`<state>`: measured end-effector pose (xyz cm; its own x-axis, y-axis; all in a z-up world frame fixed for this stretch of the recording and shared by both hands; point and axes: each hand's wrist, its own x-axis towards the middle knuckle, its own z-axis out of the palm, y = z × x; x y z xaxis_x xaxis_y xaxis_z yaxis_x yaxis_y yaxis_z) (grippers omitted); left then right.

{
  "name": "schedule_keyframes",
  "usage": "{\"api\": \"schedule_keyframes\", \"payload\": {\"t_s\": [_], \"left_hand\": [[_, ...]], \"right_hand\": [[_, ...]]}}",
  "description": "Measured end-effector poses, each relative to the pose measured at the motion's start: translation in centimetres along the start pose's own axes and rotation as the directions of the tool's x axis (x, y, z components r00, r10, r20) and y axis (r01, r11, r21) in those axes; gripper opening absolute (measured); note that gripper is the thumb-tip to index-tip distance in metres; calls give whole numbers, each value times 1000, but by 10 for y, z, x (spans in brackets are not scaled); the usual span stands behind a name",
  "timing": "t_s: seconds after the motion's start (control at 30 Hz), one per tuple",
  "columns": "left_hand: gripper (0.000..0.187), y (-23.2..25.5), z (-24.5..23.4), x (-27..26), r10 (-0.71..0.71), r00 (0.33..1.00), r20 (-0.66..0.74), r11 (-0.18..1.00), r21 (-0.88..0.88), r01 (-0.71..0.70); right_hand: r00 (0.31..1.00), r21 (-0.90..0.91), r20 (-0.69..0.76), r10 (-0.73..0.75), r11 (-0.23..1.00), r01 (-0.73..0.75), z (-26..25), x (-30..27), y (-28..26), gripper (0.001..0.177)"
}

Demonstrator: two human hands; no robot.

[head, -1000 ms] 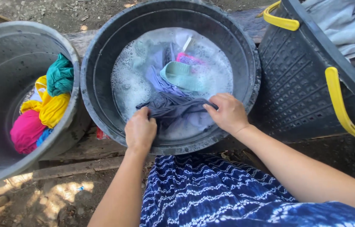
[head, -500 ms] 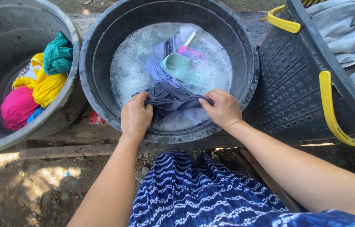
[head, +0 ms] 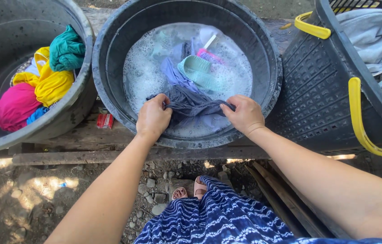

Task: Hand-washing several pieces of clothing in a plastic basin filled with soapy water.

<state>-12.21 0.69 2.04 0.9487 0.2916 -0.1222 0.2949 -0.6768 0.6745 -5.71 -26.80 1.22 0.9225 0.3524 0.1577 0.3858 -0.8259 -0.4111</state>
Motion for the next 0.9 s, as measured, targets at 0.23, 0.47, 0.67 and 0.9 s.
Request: {"api": "schedule_keyframes", "payload": {"t_s": [0.23,0.47,0.67,0.9], "left_hand": [[25,-1,2,4,-43,999,8,999,-18,43],[24,-5,5,3,22,1000,-15,999,-37,-22],[22,-5,8,3,82,997,-17,995,-50,-82],[22,-5,7,5,108,994,-32,992,-61,-109]], "right_hand": [[1000,-35,4,25,999,-25,2,2,2,27],[998,-59,11,57,997,-56,2,3,3,28],[994,-67,10,107,992,-106,0,-1,3,29],[987,-66,27,158,986,-156,-4,2,-5,29]]}}
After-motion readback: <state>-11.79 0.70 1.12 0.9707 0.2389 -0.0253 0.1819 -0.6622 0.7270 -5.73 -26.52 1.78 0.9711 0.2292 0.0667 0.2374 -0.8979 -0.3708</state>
